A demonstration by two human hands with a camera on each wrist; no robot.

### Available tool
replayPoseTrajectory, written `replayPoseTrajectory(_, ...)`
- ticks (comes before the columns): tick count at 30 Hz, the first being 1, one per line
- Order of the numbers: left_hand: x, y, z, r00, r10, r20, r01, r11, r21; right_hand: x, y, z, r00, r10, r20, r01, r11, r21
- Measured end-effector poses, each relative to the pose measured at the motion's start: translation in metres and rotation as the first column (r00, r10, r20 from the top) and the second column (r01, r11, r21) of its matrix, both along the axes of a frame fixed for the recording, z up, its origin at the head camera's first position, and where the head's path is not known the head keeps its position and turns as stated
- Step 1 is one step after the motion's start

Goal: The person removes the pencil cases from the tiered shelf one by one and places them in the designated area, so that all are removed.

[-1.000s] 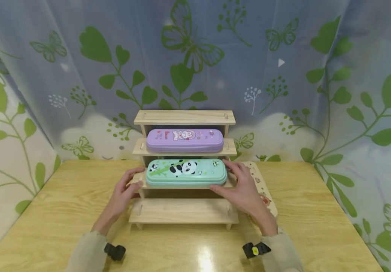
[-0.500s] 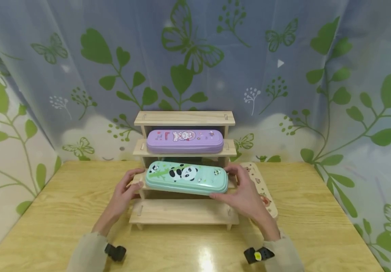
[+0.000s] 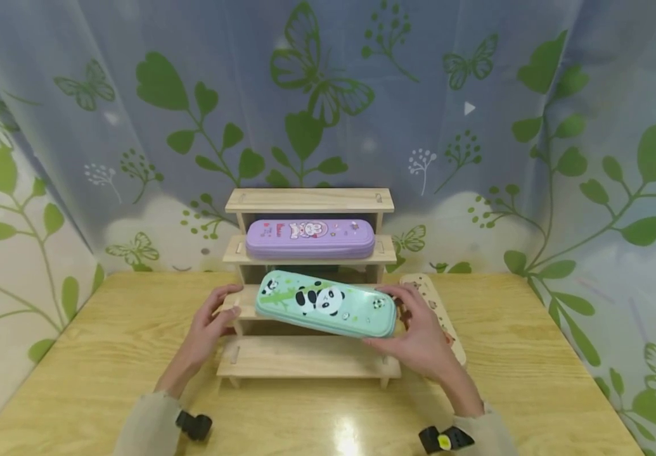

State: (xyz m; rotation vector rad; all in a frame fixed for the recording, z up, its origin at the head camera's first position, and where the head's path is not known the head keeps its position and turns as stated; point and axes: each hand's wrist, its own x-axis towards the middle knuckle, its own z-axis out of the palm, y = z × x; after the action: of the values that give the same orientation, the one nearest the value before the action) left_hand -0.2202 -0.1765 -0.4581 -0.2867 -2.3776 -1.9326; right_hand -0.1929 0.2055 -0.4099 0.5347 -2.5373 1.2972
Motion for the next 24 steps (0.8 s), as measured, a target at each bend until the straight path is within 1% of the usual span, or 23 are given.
replayPoseTrajectory(4, 0.001, 0.001, 0.001, 1.0, -0.01, -0.004, 0.01, 1.0, 0.013, 0.006, 0.003, 0.004, 1.0, 0.018, -0.008, -0.019, 0.999, -0.047)
replayPoseTrajectory(8, 0.002, 0.001, 0.002, 1.0, -0.009, 0.0, 0.009, 1.0, 0.019, 0.02, 0.001, 0.019, 0.999, 0.032, -0.01, -0.033, 0.996, -0.084)
replayPoseTrajectory(10, 0.002, 0.001, 0.002, 1.0, -0.01, 0.001, 0.01, 1.0, 0.023, 0.024, 0.001, 0.023, 1.0, 0.029, -0.009, -0.03, 0.996, -0.084)
replayPoseTrajectory(12, 0.003, 0.001, 0.002, 1.0, -0.015, -0.002, 0.015, 1.0, 0.027, 0.023, 0.005, 0.019, 0.999, 0.031, -0.011, -0.032, 0.996, -0.087)
replayPoseTrajectory(17, 0.003, 0.001, 0.002, 1.0, -0.018, -0.017, 0.019, 1.0, 0.021, 0.018, 0.019, 0.002, 0.999, 0.037, -0.021, -0.039, 0.995, -0.095)
replayPoseTrajectory(21, 0.003, 0.001, 0.002, 1.0, -0.011, -0.015, 0.011, 1.0, 0.016, 0.019, 0.026, -0.001, 0.999, 0.043, -0.027, -0.045, 0.995, -0.094)
replayPoseTrajectory(24, 0.003, 0.001, 0.002, 1.0, -0.007, -0.011, 0.007, 1.0, 0.015, 0.021, 0.032, -0.001, 0.997, 0.079, -0.014, -0.08, 0.988, -0.136)
